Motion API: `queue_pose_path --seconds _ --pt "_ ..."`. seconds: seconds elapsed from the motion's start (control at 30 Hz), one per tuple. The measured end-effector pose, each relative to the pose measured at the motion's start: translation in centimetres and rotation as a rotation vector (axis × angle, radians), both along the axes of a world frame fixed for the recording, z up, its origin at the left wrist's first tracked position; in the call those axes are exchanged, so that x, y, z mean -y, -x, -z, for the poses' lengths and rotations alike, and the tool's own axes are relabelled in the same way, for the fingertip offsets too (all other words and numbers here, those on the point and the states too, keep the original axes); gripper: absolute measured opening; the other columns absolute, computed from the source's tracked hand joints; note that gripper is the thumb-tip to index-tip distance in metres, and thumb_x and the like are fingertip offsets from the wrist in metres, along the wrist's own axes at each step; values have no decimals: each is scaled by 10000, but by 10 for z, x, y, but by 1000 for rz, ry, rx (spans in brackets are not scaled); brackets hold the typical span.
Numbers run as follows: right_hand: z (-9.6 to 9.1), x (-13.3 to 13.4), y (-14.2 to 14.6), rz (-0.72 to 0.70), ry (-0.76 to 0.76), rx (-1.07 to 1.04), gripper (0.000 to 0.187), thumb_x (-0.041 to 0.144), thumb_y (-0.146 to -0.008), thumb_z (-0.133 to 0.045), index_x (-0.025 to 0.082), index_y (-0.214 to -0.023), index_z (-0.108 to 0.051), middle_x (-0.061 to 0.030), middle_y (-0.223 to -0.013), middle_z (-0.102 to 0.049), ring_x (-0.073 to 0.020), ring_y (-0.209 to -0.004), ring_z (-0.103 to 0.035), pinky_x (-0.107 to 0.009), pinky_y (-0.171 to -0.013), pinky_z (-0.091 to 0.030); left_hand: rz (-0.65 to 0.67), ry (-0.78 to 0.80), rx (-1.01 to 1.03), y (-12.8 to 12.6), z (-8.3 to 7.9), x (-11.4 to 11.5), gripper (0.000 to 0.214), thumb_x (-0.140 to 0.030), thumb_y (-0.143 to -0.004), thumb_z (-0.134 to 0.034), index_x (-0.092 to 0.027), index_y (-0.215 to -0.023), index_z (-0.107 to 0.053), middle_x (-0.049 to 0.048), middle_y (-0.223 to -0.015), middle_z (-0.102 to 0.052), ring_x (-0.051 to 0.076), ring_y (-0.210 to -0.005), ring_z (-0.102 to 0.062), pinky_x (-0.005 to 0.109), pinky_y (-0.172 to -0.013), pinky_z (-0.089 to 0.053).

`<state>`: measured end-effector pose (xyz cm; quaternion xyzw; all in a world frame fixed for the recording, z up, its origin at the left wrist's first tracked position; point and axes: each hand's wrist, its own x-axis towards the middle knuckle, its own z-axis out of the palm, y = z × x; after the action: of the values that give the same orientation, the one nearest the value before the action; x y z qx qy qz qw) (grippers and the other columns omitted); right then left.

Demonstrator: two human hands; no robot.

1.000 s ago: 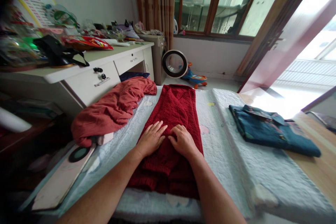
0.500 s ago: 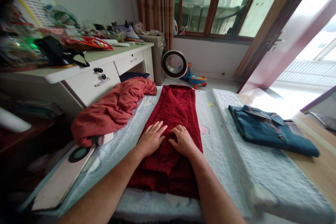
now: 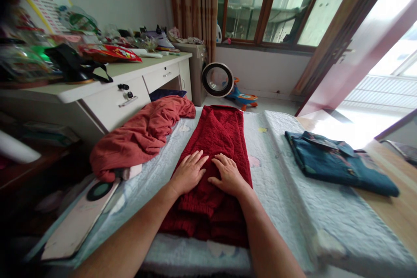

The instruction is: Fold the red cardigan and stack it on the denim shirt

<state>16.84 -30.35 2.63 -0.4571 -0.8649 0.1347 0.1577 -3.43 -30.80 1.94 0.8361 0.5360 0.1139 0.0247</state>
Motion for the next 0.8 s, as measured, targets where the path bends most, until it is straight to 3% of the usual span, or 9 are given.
queue_pose_path --seconds 0.2,0.3,0.53,0.63,0.8 --pt "2 1 0 5 16 6 776 540 -796 -651 212 -1451 -396 -142 -1510 -382 -294 -1428 -276 -516 -1144 -242 0 8 5 0 1 0 504 -342 -948 -470 -235 -1437 -409 101 -1542 -357 258 -1431 -289 462 -1161 -257" --pt "1 2 3 28 -6 -43 767 572 -810 -626 200 -1443 -406 -145 -1487 -416 -297 -1409 -313 -521 -1136 -267 -2 4 8 0 1 0 499 -347 -951 -467 -235 -1434 -412 103 -1542 -356 261 -1429 -294 459 -1158 -261" --pt "-7 1 14 107 -160 -355 370 310 -906 -530 236 -1265 -578 -104 -1290 -584 -249 -1240 -509 -446 -1063 -412 -1 4 11 1 1 0 493 -329 -940 -495 -245 -1419 -414 105 -1534 -369 253 -1424 -306 464 -1151 -270" --pt "-4 0 18 62 -134 -394 378 218 -896 -498 246 -1267 -566 -89 -1273 -582 -228 -1221 -523 -417 -1055 -431 0 2 8 1 1 1 495 -332 -939 -494 -244 -1419 -411 104 -1532 -372 254 -1422 -309 462 -1149 -272" --pt "6 0 20 14 -38 -297 561 118 -817 -496 208 -1370 -461 -110 -1371 -501 -218 -1285 -471 -418 -1101 -390 6 1 6 1 2 0 503 -359 -956 -458 -236 -1440 -398 110 -1537 -363 261 -1424 -305 450 -1154 -264"
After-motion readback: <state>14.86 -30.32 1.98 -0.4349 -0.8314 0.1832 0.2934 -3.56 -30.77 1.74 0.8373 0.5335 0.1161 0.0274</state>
